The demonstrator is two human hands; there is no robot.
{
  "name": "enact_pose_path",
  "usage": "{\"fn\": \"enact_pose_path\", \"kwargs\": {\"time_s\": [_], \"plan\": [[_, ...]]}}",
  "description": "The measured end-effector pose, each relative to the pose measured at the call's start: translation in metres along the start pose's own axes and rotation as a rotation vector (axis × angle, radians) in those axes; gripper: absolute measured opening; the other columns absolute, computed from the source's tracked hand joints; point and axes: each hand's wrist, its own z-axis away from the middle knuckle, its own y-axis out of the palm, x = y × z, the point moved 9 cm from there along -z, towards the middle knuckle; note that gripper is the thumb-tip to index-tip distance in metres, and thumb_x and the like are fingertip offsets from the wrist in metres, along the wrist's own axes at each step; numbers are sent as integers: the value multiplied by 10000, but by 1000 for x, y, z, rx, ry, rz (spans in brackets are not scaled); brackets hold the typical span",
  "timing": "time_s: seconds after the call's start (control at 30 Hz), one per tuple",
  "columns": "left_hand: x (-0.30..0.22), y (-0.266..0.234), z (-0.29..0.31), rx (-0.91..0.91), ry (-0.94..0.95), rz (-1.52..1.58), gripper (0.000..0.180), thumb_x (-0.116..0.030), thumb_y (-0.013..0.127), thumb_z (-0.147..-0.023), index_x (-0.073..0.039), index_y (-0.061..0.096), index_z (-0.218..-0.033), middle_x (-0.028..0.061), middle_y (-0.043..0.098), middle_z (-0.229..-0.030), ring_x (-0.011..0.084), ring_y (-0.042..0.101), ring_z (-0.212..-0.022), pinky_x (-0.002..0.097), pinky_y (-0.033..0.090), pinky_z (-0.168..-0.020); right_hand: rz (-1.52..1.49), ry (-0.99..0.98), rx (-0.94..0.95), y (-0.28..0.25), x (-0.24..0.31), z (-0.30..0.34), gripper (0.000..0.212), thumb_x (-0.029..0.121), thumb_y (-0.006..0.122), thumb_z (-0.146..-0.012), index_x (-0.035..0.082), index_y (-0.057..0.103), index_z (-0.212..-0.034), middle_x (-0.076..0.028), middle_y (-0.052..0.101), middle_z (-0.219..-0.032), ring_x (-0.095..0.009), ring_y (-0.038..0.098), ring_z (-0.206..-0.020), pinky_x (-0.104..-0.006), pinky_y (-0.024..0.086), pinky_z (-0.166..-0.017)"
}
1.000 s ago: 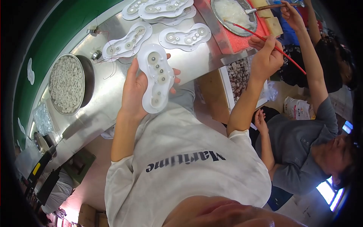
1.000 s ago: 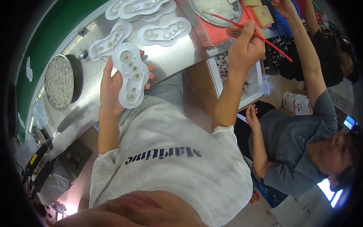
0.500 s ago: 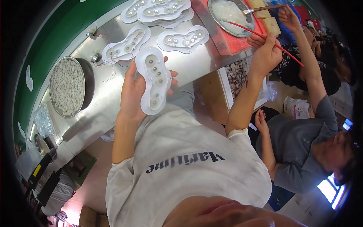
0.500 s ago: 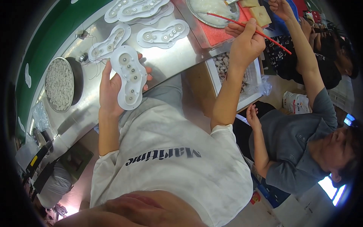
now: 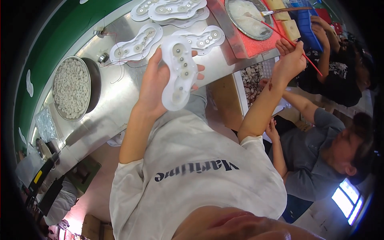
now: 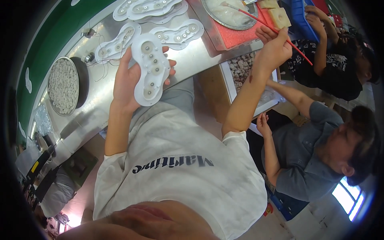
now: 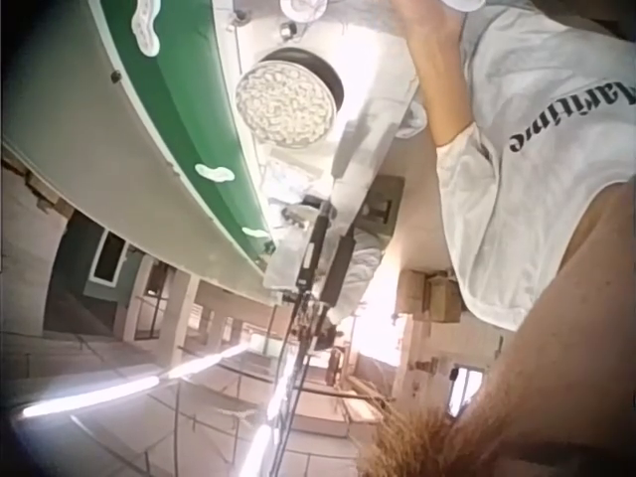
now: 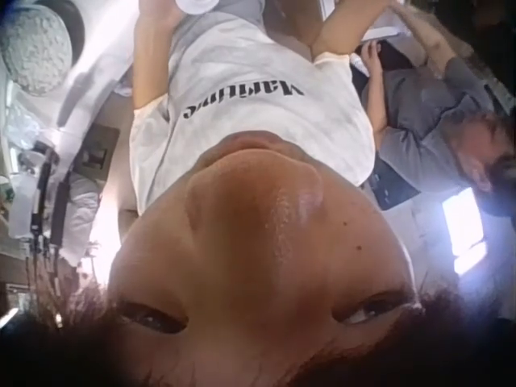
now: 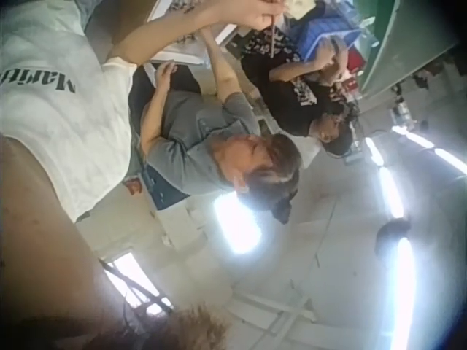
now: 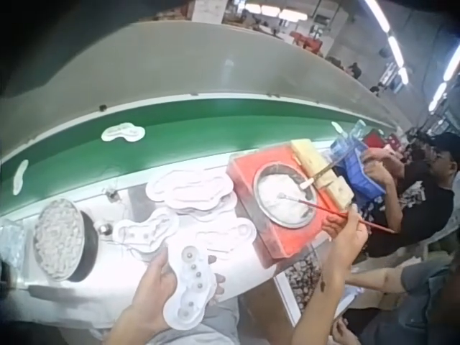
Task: Applying adhesive to small plastic components using a thin applicator tube on an assembly line.
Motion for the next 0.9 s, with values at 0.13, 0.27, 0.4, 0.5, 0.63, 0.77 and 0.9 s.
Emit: {"fn": "enact_pose_path", "kwargs": {"time_s": [0.13,0.27,0.4,0.5,0.63,0.77,0.9], "plan": [[0,6,-20,32,-27,22,724,-584,190,-939,5,451,-1271,194,592,-1102,257,612,-954,354,510,-797,-79,16,0,-1,8,-2,302,236,482,-962,-47,519,-864,-217,647,-724,-272,658,-577,-324,569,-553],[-12,7,-37,65,9,42,742,-594,201,-937,23,457,-1260,204,588,-1105,286,610,-977,374,510,-843,-244,122,112,20,25,23,293,256,491,-957,-26,544,-900,-187,642,-698,-259,639,-589,-328,543,-588],[-26,-1,-21,-16,81,84,763,-616,223,-934,39,461,-1245,220,582,-1112,310,607,-982,388,512,-858,-290,185,314,59,34,98,245,236,488,-954,6,536,-886,-144,631,-701,-235,607,-574,-364,515,-590],[-37,-11,1,-43,162,36,731,-599,239,-944,28,448,-1257,224,583,-1100,316,606,-972,403,516,-849,-285,15,514,83,37,137,233,209,447,-961,-9,494,-895,-175,618,-697,-281,603,-541,-379,517,-552],[-40,-13,25,-13,208,83,660,-558,236,-965,-13,436,-1277,214,594,-1065,305,613,-936,405,529,-812,-188,-360,589,96,61,166,233,179,394,-965,-37,457,-901,-232,608,-691,-337,611,-546,-394,526,-534],[-44,-17,43,-79,265,38,589,-519,208,-986,-62,429,-1284,194,607,-1014,281,622,-889,389,544,-754,-110,-574,844,120,76,193,234,164,365,-967,-49,447,-910,-273,600,-680,-337,626,-573,-388,528,-543],[-46,-20,54,-15,294,41,592,-507,201,-992,-121,313,-1426,218,584,-1097,337,609,-978,417,554,-762,-73,-726,919,124,85,206,244,159,353,-968,-58,446,-906,-289,606,-693,-329,634,-590,-376,524,-540]]}}
